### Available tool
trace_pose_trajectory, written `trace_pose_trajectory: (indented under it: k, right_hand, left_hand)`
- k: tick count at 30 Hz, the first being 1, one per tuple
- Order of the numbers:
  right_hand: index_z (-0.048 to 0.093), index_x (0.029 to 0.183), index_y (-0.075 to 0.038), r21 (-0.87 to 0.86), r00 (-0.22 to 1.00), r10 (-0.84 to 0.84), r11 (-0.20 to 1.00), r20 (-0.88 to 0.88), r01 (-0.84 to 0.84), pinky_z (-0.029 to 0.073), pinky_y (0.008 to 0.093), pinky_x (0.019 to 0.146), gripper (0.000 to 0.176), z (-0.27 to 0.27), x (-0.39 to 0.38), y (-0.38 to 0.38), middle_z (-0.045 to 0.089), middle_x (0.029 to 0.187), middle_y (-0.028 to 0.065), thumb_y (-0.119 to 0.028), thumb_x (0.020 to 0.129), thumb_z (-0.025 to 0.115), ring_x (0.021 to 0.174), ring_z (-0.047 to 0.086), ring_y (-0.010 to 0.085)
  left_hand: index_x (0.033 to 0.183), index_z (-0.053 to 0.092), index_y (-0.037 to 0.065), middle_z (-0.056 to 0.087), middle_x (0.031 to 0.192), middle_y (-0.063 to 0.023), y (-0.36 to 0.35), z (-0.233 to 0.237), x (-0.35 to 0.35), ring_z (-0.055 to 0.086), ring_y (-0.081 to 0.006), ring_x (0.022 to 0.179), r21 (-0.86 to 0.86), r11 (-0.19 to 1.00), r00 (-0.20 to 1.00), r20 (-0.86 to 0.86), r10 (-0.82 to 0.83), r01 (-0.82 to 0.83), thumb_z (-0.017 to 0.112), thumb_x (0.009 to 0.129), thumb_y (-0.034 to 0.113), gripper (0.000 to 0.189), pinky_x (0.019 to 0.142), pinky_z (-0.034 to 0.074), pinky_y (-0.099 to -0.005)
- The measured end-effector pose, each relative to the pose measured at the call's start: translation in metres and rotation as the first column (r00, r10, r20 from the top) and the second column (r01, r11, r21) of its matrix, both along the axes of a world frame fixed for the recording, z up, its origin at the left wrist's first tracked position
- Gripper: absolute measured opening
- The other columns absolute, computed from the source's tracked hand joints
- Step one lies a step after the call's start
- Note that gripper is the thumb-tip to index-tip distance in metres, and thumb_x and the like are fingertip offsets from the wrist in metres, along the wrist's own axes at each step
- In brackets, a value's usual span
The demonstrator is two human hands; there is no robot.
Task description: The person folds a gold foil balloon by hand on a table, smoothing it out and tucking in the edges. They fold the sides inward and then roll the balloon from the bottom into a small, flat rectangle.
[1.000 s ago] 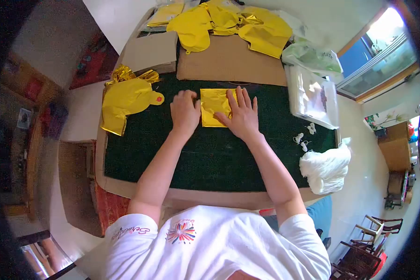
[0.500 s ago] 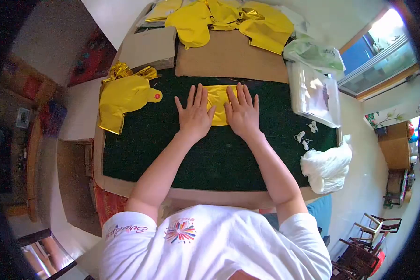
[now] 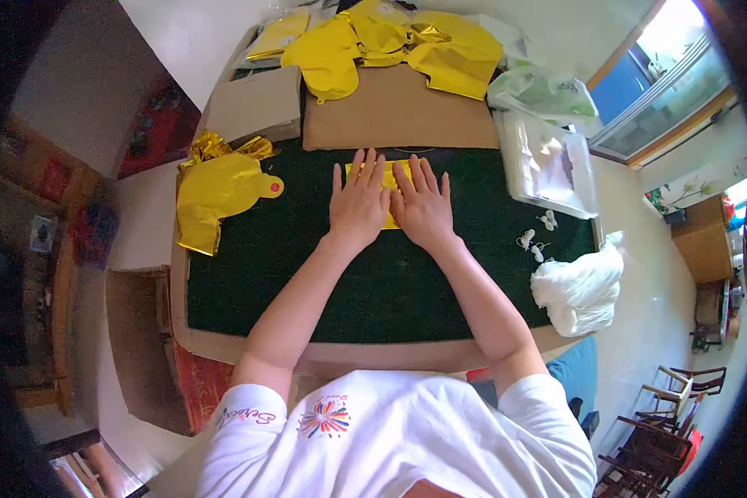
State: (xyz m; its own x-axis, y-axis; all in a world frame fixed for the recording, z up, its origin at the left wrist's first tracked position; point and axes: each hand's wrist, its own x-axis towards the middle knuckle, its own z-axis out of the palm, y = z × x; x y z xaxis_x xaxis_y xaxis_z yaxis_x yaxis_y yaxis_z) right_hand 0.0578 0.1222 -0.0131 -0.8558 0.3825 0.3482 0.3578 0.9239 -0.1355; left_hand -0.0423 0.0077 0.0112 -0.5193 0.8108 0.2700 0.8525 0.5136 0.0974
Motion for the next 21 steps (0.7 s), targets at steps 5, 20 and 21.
trace_pose_trajectory:
  k: [5,20,21]
  right_hand:
    - [0.044,0.14,-0.009,-0.269,0.987,0.034,0.96,-0.16,-0.077,0.026,0.0528,0.11,0.047,-0.001,0.0,0.017,0.039,0.145,0.0195,-0.024,0.095,0.046,0.135,0.037,0.0335]
    - [0.066,0.096,0.001,-0.869,0.948,-0.317,0.475,-0.024,0.137,0.054,0.0324,0.058,0.025,0.038,0.023,0.052,0.069,0.079,0.0122,-0.022,0.088,0.064,0.064,0.067,0.0181]
    - [0.068,0.092,0.001,-0.883,0.943,-0.334,0.444,-0.003,0.154,0.054,0.0329,0.058,0.027,0.039,0.019,0.052,0.07,0.078,0.0136,-0.025,0.087,0.065,0.067,0.068,0.0202]
  left_hand:
    - [0.147,0.03,0.007,0.024,0.155,-0.0129,0.0,-0.013,-0.003,0.021,-0.0295,0.144,-0.075,0.997,0.991,0.13,-0.015,0.024,0.038,0.098,0.034,0.056,0.115,0.017,-0.0522]
    - [0.149,0.026,0.011,0.021,0.157,-0.011,0.002,-0.012,-0.003,0.018,-0.0283,0.145,-0.112,0.994,0.993,0.117,0.007,0.006,0.038,0.097,0.047,0.064,0.116,0.015,-0.0505]
    - [0.149,0.026,0.011,0.021,0.157,-0.011,0.002,-0.012,-0.003,0.018,-0.0283,0.145,-0.115,0.993,0.993,0.116,0.002,0.012,0.038,0.097,0.047,0.064,0.116,0.015,-0.0505]
